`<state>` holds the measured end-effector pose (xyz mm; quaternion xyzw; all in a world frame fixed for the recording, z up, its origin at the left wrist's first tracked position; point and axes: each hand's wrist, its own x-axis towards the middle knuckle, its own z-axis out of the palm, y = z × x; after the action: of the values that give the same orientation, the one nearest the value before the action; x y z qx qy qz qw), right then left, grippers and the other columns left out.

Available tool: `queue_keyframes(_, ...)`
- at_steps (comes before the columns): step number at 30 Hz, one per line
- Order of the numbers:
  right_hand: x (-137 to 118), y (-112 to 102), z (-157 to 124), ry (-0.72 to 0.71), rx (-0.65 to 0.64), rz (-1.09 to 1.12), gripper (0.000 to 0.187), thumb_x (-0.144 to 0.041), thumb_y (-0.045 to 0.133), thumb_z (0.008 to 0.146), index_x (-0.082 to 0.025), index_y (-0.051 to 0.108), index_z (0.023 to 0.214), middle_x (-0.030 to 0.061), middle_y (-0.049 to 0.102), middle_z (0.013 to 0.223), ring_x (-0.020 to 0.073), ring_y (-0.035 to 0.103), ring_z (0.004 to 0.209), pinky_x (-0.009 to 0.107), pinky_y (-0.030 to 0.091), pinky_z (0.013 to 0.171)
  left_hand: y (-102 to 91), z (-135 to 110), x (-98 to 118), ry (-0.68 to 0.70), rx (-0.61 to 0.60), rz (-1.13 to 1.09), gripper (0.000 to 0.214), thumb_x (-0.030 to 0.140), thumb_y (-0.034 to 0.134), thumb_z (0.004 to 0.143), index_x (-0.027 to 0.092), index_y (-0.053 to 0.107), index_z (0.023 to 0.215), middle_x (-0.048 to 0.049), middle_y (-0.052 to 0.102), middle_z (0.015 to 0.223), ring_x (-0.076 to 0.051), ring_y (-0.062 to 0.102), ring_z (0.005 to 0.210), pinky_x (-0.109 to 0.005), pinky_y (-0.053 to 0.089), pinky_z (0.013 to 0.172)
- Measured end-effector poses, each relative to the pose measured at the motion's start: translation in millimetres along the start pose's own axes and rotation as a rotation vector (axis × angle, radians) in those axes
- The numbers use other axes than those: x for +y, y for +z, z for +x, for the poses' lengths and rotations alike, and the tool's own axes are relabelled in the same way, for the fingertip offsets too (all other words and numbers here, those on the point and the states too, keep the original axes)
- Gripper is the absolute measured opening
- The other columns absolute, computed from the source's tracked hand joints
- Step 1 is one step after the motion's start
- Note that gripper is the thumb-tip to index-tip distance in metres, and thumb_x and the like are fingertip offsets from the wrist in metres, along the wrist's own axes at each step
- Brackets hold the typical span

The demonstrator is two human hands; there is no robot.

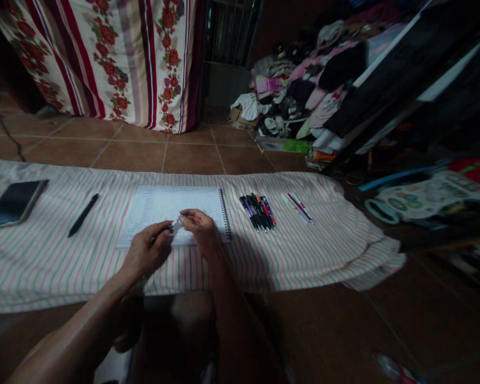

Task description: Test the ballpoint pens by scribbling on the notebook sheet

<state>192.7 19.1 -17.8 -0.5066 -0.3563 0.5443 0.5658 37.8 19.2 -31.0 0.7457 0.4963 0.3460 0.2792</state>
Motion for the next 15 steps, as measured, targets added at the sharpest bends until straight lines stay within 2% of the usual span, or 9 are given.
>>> queue_keyframes(10, 3.0, 7.1, -2.3, 0.094, 0.013, 0.175, 0.027, -0.031, 0.074, 0.057, -0.019, 0.066, 0.08, -0.0027, 0.06, 0.071, 0.0075, 0.049, 0.062, 0.021, 0.035, 0.059, 1.7, -0.7, -4.7, 0.014, 0.029, -0.044, 0.032, 0.029, 0.045, 0.085, 0.018, 0.064, 0.109, -0.0084, 0.069, 0.105, -0.022, 0.062, 0.098, -0.038, 0.048, 0.089)
queue_keyframes(15, 2.2, 6.7, -3.5, 0.086, -0.001, 0.138, 0.027, -0.031, 0.074, 0.058, -0.019, 0.065, 0.079, -0.0042, 0.057, 0.066, 0.006, 0.046, 0.057, 0.021, 0.033, 0.056, 0.0, -1.1, -2.8, 0.003, 0.038, -0.055, 0.033, 0.029, 0.045, 0.084, 0.017, 0.064, 0.108, -0.009, 0.069, 0.103, -0.023, 0.062, 0.098, -0.038, 0.047, 0.089)
